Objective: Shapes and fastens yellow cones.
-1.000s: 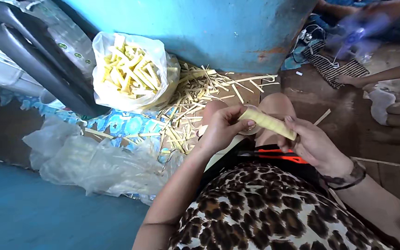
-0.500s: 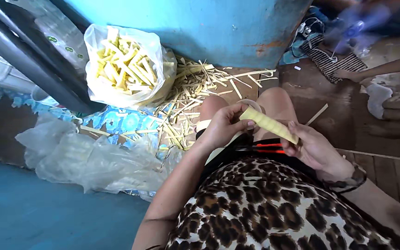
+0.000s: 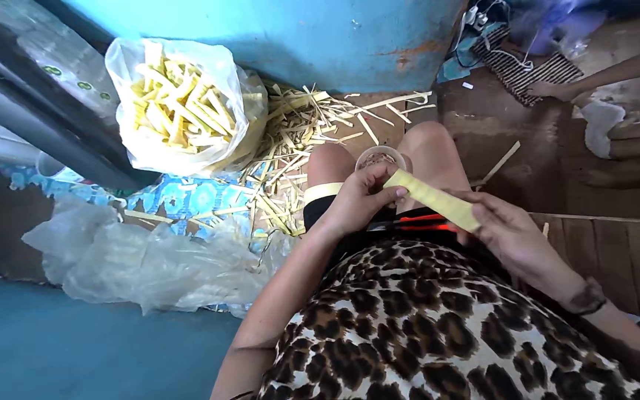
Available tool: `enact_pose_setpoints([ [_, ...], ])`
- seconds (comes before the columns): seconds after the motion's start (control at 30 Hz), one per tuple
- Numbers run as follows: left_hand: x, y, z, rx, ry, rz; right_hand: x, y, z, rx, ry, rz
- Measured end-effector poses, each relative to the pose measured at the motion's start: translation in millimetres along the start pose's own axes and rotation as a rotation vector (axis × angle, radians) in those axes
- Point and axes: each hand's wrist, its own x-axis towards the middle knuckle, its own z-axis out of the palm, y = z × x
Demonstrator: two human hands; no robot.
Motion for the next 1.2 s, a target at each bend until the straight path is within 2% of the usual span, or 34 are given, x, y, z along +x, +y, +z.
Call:
enact_pose_setpoints([
  [0.03,0,-1,3,0.003,-0.020,0.000,-1,-1,-2,0.165,0.017,0.141],
  [0.07,2,-2,7,0.001,-0.031,0.000,-3,1,-4,0.166,0.040,0.144],
  [0.17,7,-7,13,-0.022,0.004,0.001,-9,17,-9,-0.419,0.115,-0.335],
  [0.2,7,-7,14,-0.028,0.019,0.003,-9,19,-11,-0.460,0.128,-0.377],
  [0.23,7,-6,16,-0.035,0.022,0.013,-10,15,-11,-0.365,0.110,-0.280],
  [0.3,5,-2,20,-0.067,0.006,0.041,-9,1,-11,0.024,0.077,0.081],
  [0.33,4,-1,22,-0.084,0.001,0.042,-9,-2,-10,0.059,0.089,0.120],
  [0.37,5,-1,23,-0.096,0.008,0.042,-10,1,-11,-0.078,0.108,0.009],
  [0.43,6,-2,25,-0.104,0.031,0.032,-13,12,-16,-0.499,0.151,-0.356],
  [0.47,6,-3,26,-0.102,0.028,0.031,-14,14,-17,-0.559,0.154,-0.417],
  [0.5,6,-4,27,-0.101,0.009,0.031,-17,13,-18,-0.477,0.128,-0.331],
  [0.57,9,-6,30,-0.104,-0.053,0.040,-23,6,-22,0.008,-0.012,0.044],
  [0.6,10,-8,32,-0.101,-0.089,0.046,-26,9,-25,0.154,-0.051,0.141],
  [0.63,12,-10,34,-0.096,-0.118,0.054,-31,16,-31,0.189,-0.034,0.158],
  [0.7,16,-14,35,-0.084,-0.145,0.065,-45,40,-52,-0.010,0.150,0.074],
  [0.8,24,-13,33,-0.033,-0.109,0.054,-93,105,-120,-0.485,0.716,0.111],
  [0.87,28,-12,31,-0.003,-0.081,0.045,-161,153,-181,-0.661,1.021,0.339],
  [0.9,29,-12,31,-0.005,-0.063,0.033,-203,171,-204,-0.650,1.165,0.485],
  [0.97,31,-13,31,-0.036,-0.016,-0.006,-273,199,-236,-0.424,1.456,0.831],
  [1.0,30,-13,32,-0.051,0.000,-0.035,-299,209,-240,-0.323,1.539,0.988],
  [1.07,29,-15,34,-0.062,0.009,-0.068,-332,225,-237,-0.221,1.496,1.223],
  [1.2,31,-14,39,-0.032,0.019,-0.112,-328,270,-219,-0.058,1.458,1.237],
])
